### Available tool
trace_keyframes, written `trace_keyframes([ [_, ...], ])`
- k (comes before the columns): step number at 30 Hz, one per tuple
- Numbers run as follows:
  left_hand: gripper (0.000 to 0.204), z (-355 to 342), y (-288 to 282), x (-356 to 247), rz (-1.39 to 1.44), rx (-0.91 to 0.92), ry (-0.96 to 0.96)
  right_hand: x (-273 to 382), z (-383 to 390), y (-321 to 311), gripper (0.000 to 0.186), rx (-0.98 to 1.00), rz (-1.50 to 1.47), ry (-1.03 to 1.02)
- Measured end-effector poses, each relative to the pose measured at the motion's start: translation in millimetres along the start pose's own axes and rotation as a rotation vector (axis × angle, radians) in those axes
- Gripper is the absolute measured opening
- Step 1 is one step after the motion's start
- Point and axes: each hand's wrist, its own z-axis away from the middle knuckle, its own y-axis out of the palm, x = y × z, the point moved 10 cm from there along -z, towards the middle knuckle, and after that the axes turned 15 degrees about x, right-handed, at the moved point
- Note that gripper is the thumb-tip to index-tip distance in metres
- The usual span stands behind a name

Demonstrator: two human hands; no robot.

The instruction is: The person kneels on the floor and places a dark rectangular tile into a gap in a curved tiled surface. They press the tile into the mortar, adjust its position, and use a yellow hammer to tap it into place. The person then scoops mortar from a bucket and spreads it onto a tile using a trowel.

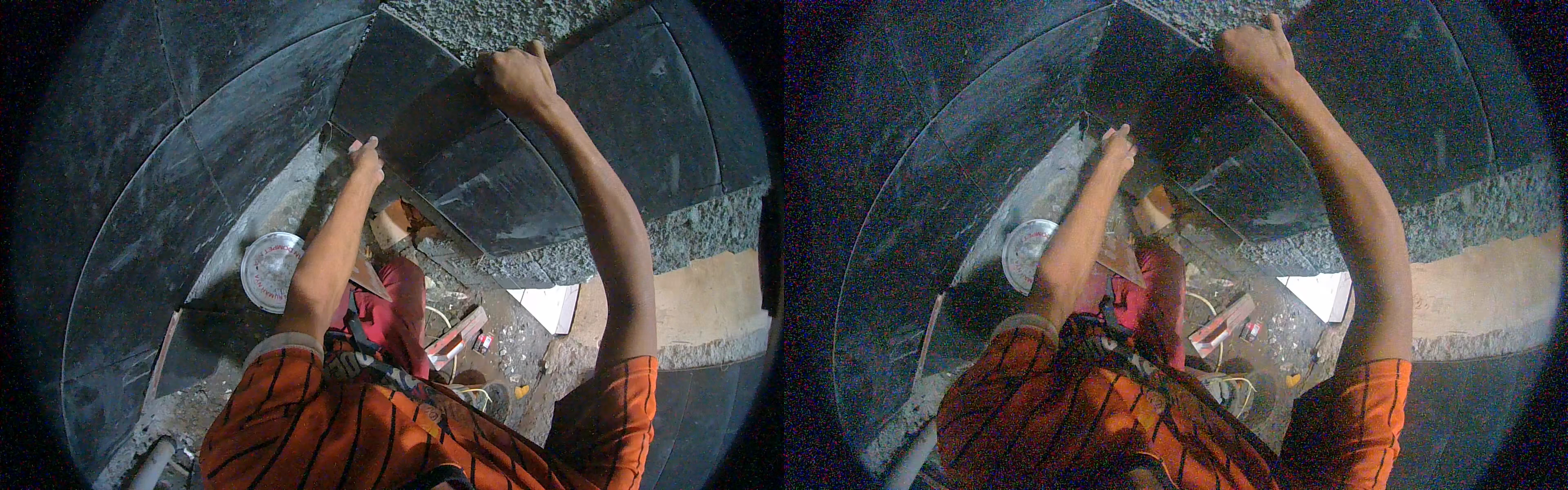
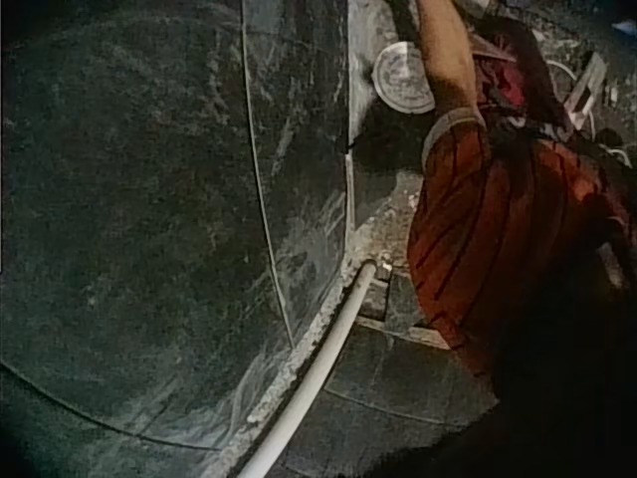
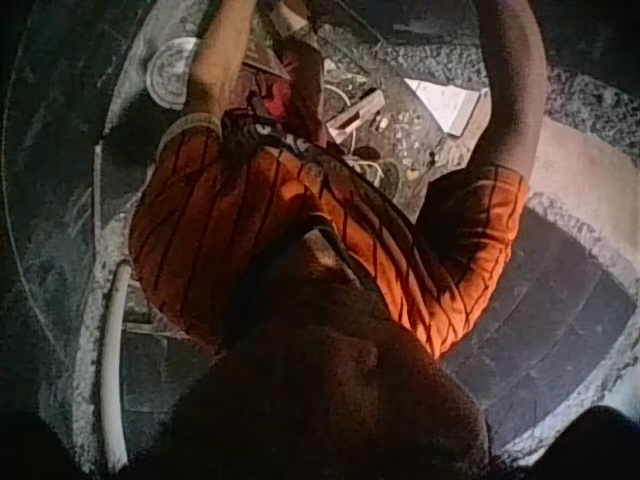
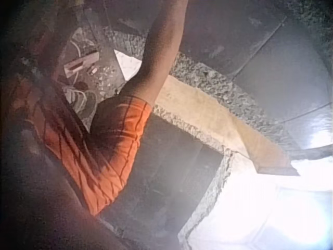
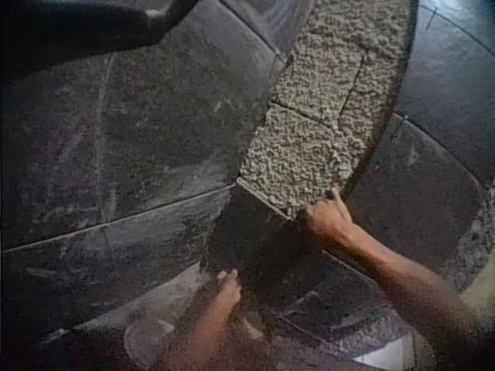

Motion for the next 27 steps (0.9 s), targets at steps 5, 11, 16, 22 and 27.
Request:
trace_keyframes([
  [5,0.061,-4,-7,4,0.001,-0.021,-0.035,5,0,-4,0.016,0.026,-0.037,0.002],
  [11,0.061,-7,-10,7,0.027,-0.022,0.016,7,-1,5,0.017,0.015,-0.011,0.011],
  [16,0.06,-7,-14,7,0.02,-0.023,0.032,8,-2,9,0.018,0.056,-0.034,0.023],
  [22,0.059,-14,-17,6,0.018,0.014,0.042,14,-2,6,0.018,0.009,0.02,0.001],
  [27,0.06,-11,-15,6,0.031,-0.034,0.049,11,-4,8,0.018,0.05,-0.029,0.005],
])
